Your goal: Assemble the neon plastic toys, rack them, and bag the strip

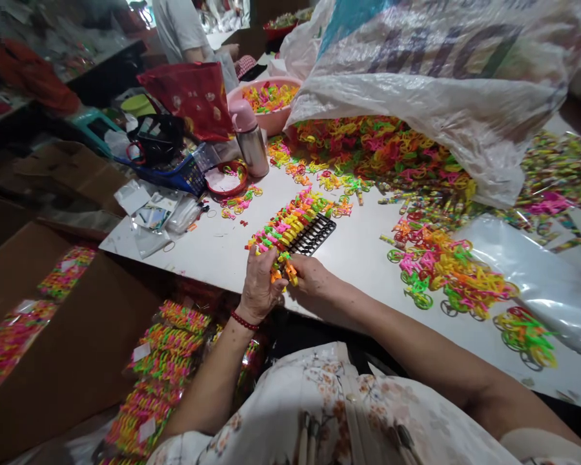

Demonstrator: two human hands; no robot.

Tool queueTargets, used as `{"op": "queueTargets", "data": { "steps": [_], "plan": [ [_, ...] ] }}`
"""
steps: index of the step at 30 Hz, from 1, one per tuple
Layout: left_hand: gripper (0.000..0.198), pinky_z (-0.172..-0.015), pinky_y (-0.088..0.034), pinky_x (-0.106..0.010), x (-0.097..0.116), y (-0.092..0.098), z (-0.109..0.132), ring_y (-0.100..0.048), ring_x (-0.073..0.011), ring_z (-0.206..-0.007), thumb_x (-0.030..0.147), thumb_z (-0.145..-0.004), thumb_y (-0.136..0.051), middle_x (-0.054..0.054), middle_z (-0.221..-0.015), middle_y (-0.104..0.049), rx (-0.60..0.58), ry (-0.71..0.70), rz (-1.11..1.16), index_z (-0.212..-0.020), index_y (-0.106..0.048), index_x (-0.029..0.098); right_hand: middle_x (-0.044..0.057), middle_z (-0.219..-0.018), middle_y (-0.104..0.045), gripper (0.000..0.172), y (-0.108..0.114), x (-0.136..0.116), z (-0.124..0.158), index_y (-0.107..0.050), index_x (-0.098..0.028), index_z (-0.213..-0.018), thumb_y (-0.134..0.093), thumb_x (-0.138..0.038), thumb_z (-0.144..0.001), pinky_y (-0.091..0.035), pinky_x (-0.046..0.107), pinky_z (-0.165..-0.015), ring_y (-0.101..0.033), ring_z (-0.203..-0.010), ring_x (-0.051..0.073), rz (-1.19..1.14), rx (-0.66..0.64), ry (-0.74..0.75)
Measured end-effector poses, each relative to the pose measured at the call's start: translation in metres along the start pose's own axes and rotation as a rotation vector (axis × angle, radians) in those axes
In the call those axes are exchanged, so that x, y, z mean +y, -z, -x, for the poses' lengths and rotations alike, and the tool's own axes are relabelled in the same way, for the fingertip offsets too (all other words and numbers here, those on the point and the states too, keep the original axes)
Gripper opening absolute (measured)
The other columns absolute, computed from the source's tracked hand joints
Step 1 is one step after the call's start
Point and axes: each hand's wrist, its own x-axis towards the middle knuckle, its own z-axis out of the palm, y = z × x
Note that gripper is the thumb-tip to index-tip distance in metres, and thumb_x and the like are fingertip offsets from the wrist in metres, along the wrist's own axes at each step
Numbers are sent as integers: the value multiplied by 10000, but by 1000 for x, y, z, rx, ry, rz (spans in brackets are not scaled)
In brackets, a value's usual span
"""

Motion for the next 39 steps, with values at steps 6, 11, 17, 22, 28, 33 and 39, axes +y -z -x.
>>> {"op": "queueTargets", "data": {
  "steps": [6,11,17,22,28,33,39],
  "plan": [
    [610,-1148,-289,-576,1,2,-3,-555,-221,-1140,515,-967,-345,-128,-1184,-591,-9,-23,-28,-1483,-280,197,-6,-698,-568,78,8,7,-11,-604,-159,-736,-613,-214,-791,-330,206,-578,-485,-620,113,40,-134,-60],
    [627,-1150,-289,-556,0,1,-5,-550,-222,-1148,542,-952,-365,-131,-1197,-588,12,-9,-79,-1466,-301,189,-22,-705,-612,64,9,3,-10,-615,-175,-823,-615,-226,-783,-313,197,-561,-489,-605,108,31,-91,-91],
    [396,-1020,-424,-457,18,5,10,-527,-240,-1149,399,-979,-384,-142,-1165,-565,288,243,-82,-1265,-517,159,-16,-773,-663,126,11,1,-10,-628,-195,-868,-584,-186,-750,-356,202,-604,-572,-685,135,7,-136,-146],
    [195,-899,-485,-362,31,5,35,-580,-187,-982,219,-938,-462,-82,-1025,-607,189,660,24,-1081,-587,176,-9,-752,-650,162,10,1,-9,-610,-192,-918,-575,-236,-766,-337,214,-565,-536,-633,135,65,-80,-203],
    [119,-804,-502,-338,17,2,38,-581,-195,-908,196,-868,-559,-62,-928,-659,-95,530,13,-919,-666,181,-7,-754,-664,142,11,3,-10,-659,-170,-845,-530,-161,-786,-359,199,-603,-558,-664,122,4,-123,-147],
    [153,-766,-483,-343,7,-5,33,-592,-203,-865,176,-868,-520,-66,-892,-667,-137,387,-69,-860,-673,185,-13,-700,-626,94,10,7,-15,-668,-166,-740,-584,-124,-740,-326,196,-581,-527,-637,113,39,-172,-97],
    [157,-699,-469,-345,4,-10,34,-577,-220,-786,179,-869,-485,-89,-795,-633,-156,258,-179,-770,-608,169,20,-747,-611,26,14,6,-21,-677,-159,-760,-676,-170,-736,-343,212,-600,-511,-669,132,184,-240,-13]
  ]
}}
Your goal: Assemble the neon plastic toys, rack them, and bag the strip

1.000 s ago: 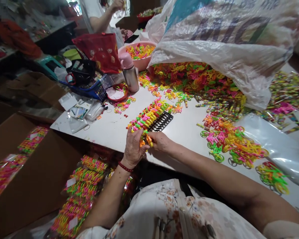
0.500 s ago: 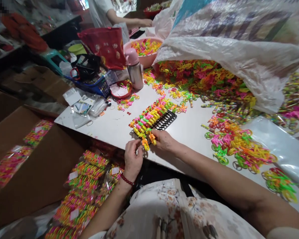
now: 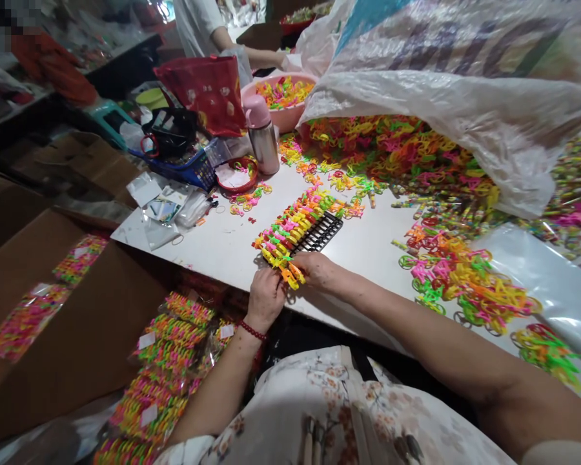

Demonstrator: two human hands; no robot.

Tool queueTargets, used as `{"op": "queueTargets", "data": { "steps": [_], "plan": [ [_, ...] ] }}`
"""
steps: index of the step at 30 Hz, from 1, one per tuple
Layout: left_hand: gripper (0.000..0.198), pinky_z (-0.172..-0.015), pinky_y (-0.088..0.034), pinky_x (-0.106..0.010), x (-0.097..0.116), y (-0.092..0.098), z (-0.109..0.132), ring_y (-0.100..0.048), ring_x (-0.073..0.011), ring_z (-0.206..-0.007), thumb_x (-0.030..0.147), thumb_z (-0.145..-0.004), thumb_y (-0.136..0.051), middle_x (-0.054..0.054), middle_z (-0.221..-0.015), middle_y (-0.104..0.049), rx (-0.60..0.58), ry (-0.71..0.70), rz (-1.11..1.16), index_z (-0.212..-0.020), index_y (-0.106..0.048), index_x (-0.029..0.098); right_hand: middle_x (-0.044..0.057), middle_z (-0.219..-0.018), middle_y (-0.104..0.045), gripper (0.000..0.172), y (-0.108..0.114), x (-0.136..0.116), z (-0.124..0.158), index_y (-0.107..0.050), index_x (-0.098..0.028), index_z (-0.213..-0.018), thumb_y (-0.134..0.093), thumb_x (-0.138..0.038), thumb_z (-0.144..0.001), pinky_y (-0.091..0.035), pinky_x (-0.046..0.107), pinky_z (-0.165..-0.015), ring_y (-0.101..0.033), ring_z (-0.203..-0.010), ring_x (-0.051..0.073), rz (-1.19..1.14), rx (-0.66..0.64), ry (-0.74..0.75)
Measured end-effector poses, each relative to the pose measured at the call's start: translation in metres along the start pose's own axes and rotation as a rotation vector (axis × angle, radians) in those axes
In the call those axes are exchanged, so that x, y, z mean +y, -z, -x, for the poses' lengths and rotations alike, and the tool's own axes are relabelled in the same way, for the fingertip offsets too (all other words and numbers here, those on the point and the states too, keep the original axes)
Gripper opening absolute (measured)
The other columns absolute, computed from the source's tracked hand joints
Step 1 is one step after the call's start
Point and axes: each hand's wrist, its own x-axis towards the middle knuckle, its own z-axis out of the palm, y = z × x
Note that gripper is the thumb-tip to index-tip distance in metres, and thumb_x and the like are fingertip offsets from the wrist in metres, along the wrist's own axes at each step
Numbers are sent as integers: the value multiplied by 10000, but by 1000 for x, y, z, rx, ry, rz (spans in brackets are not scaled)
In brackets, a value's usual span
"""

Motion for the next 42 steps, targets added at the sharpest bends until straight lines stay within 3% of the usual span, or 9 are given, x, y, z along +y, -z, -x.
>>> {"op": "queueTargets", "data": {
  "steps": [7,13,19,21,25,30,33,37,42],
  "plan": [
    [124,-664,-480,-300,-3,4,-5,-599,-187,-729,177,-852,-517,-52,-756,-643,-129,98,69,-847,-641,182,9,-720,-571,43,5,9,-4,-663,-168,-694,-670,-153,-733,-348,209,-599,-498,-654,125,-1,-39,78],
    [180,-632,-497,-271,1,13,-6,-630,-172,-708,206,-869,-498,-46,-751,-684,-97,96,123,-812,-667,185,9,-714,-597,146,-6,4,-4,-665,-152,-678,-787,-227,-647,-388,212,-601,-524,-663,132,-97,17,39],
    [210,-679,-540,-285,-2,13,5,-665,-191,-805,349,-870,-543,-38,-889,-703,-79,126,157,-961,-669,208,36,-989,-674,108,-8,-8,29,-660,-198,-942,-615,-201,-845,-459,232,-806,-593,-913,159,-45,211,32],
    [259,-743,-546,-325,1,17,11,-658,-214,-868,343,-856,-587,-56,-960,-688,7,112,133,-1074,-639,213,61,-1062,-666,167,2,-8,52,-638,-200,-1021,-554,-175,-878,-454,261,-874,-582,-998,175,54,249,-9],
    [497,-956,-479,-451,17,36,10,-602,-287,-1077,214,-802,-670,-127,-1104,-647,337,25,27,-1288,-571,202,111,-1070,-654,175,44,9,109,-662,-167,-1016,-538,-170,-893,-450,302,-875,-571,-1004,201,264,316,-222],
    [602,-1123,-305,-513,39,40,-25,-430,-326,-1349,234,-856,-594,-136,-1352,-569,172,-272,22,-1437,-437,222,139,-999,-628,198,89,47,150,-683,-130,-956,-493,-175,-924,-408,334,-854,-532,-954,229,566,388,-593],
    [550,-1141,-254,-505,45,29,-41,-424,-311,-1361,247,-888,-554,-113,-1345,-595,75,-381,-52,-1426,-443,206,162,-977,-619,205,96,61,153,-693,-121,-884,-492,-155,-909,-386,373,-859,-500,-956,263,698,374,-691],
    [485,-1099,-320,-480,40,18,-45,-508,-288,-1290,209,-885,-566,-95,-1287,-639,85,-373,-101,-1366,-500,204,164,-955,-613,212,96,70,142,-677,-123,-831,-472,-82,-869,-381,378,-825,-486,-935,271,704,353,-688],
    [435,-1049,-392,-471,25,23,-43,-560,-281,-1217,197,-876,-583,-97,-1238,-661,96,-322,-116,-1309,-545,200,143,-1030,-575,270,97,74,111,-595,-103,-1020,-374,-44,-876,-402,315,-814,-495,-894,213,548,481,-656]
  ]
}}
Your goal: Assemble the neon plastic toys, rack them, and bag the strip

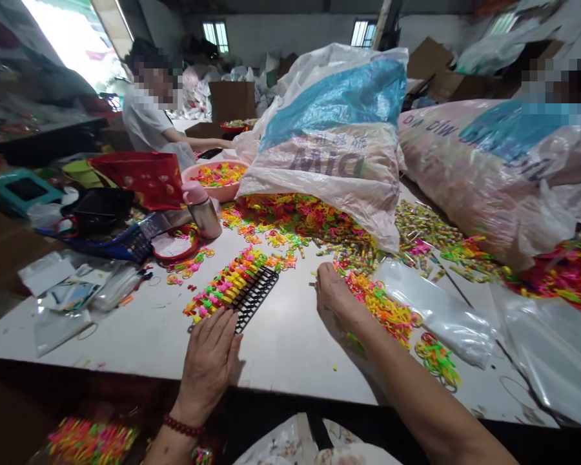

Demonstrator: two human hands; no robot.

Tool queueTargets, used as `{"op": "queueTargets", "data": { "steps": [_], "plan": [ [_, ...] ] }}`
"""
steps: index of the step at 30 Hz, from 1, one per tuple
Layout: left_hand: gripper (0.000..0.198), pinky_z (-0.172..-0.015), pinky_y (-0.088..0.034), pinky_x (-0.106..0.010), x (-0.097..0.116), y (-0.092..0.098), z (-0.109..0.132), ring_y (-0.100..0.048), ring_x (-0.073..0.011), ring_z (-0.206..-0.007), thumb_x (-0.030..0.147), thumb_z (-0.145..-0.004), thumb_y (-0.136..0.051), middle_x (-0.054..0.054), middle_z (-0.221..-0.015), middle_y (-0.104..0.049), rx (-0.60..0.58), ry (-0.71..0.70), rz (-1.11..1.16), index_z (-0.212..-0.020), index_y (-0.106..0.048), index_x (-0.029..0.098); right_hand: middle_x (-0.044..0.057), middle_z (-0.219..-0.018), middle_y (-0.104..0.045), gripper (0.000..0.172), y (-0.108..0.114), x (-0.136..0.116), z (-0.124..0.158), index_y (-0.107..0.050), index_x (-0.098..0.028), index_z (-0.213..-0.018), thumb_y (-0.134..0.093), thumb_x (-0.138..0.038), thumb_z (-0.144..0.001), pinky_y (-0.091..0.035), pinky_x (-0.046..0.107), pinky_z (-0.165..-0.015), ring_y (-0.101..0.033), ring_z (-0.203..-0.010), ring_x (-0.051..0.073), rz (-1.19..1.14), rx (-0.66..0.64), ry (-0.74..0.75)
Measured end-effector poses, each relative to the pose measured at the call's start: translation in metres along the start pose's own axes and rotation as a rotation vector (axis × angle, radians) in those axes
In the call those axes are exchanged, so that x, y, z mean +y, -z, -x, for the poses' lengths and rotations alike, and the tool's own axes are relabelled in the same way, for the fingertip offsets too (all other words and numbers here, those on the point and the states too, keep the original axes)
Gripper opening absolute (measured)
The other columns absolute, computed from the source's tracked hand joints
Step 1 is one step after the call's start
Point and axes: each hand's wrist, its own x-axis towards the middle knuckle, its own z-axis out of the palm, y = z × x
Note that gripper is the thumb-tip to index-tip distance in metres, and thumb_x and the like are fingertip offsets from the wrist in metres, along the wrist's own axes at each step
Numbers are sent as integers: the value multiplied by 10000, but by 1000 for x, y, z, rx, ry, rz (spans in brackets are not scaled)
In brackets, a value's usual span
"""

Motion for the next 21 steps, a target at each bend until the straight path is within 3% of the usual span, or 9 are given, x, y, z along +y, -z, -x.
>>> {"op": "queueTargets", "data": {
  "steps": [6,11,14,17,21],
  "plan": [
    [376,-1031,-415,-483,-15,9,1,-568,-269,-1176,180,-889,-572,-106,-1202,-669,-29,20,-30,-1265,-560,171,134,-1154,-563,343,-15,-37,-55,-522,-126,-1240,-374,-195,-937,-410,276,-841,-536,-997,204,-106,-7,-88],
    [348,-1053,-393,-493,-16,9,-1,-563,-265,-1183,186,-891,-569,-94,-1199,-671,-44,9,-19,-1238,-573,178,106,-1161,-584,319,-21,-56,-101,-637,-202,-1163,-456,-351,-947,-381,290,-871,-527,-1064,217,-40,-73,-49],
    [335,-1063,-379,-500,-14,10,-2,-562,-263,-1180,190,-891,-574,-99,-1197,-669,-54,23,-30,-1225,-578,167,100,-1054,-630,253,-23,-59,-122,-716,-202,-1021,-552,-339,-887,-367,334,-843,-544,-995,238,32,-154,-48],
    [335,-1079,-361,-510,-13,12,-2,-555,-263,-1189,182,-887,-582,-105,-1196,-668,-56,22,-21,-1221,-579,155,110,-1011,-646,166,-22,-56,-126,-748,-180,-870,-602,-240,-818,-327,383,-870,-529,-993,259,114,-195,-31],
    [366,-1111,-327,-525,-14,13,-1,-548,-258,-1202,158,-880,-588,-99,-1197,-670,-56,-3,14,-1245,-567,163,142,-1034,-659,144,-12,-46,-104,-743,-159,-848,-619,-203,-789,-299,393,-880,-493,-1051,288,180,-195,85]
  ]
}}
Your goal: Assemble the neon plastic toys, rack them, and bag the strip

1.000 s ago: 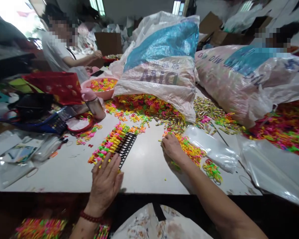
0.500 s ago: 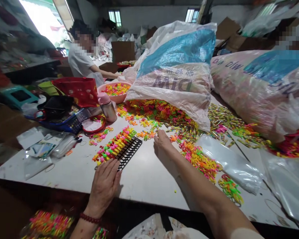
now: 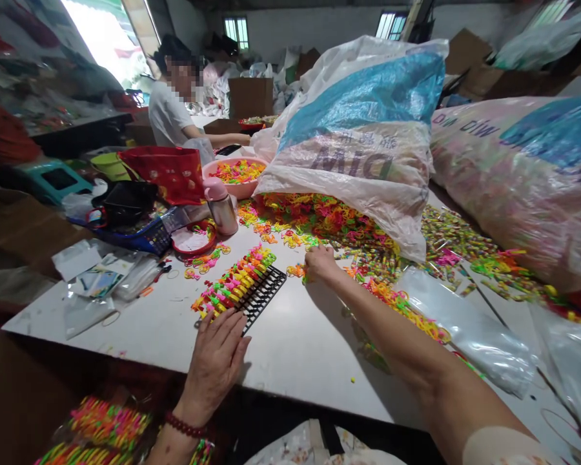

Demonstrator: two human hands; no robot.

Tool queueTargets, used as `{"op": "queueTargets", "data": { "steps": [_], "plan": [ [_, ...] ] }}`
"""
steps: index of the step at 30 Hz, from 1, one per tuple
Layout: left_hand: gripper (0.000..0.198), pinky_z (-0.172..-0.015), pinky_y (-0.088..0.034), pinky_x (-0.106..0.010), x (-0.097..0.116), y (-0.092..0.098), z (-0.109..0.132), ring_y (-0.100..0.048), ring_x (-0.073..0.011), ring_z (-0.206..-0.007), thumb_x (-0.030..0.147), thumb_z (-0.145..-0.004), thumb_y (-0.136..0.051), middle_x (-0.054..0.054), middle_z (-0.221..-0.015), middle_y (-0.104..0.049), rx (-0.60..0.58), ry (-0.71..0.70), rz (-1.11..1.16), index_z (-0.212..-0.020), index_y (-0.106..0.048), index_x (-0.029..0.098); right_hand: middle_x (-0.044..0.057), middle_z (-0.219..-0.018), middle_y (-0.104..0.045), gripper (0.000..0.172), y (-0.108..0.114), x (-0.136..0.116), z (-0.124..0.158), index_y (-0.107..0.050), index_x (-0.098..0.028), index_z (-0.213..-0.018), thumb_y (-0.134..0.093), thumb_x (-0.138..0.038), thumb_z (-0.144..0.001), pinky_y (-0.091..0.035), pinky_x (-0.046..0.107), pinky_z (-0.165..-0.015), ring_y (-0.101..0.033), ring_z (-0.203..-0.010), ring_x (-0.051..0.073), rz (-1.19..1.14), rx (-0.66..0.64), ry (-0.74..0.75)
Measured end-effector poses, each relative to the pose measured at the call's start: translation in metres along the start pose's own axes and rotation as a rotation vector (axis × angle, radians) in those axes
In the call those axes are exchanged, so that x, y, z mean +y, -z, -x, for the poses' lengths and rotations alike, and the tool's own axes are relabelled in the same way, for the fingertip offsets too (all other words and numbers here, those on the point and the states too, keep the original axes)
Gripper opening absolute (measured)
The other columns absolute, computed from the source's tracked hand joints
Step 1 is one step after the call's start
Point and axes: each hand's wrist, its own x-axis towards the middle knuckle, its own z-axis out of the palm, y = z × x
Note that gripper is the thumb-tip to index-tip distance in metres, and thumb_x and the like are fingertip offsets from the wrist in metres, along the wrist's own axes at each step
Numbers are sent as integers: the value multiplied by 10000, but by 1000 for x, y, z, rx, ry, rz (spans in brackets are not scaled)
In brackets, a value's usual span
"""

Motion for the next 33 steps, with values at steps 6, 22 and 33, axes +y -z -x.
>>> {"op": "queueTargets", "data": {
  "steps": [6,22,33],
  "plan": [
    [349,-1141,-274,-560,4,1,-1,-566,-261,-1183,178,-880,-591,-90,-1180,-680,9,13,0,-1230,-578,184,155,-992,-680,332,19,18,40,-647,-124,-1129,-521,-138,-823,-336,391,-872,-547,-981,274,1,125,39],
    [355,-1163,-176,-611,5,-4,3,-489,-298,-1298,201,-892,-572,-124,-1279,-621,41,106,-28,-1247,-570,185,92,-857,-690,173,-35,27,136,-702,-199,-877,-546,-273,-896,-362,377,-832,-535,-902,247,-326,330,-22],
    [515,-1188,-124,-588,-1,-4,5,-447,-265,-1345,221,-942,-441,-134,-1371,-560,47,157,91,-1452,-379,196,100,-949,-675,249,-17,-5,131,-618,-157,-1083,-434,-171,-916,-416,310,-734,-598,-813,204,-415,168,8]
  ]
}}
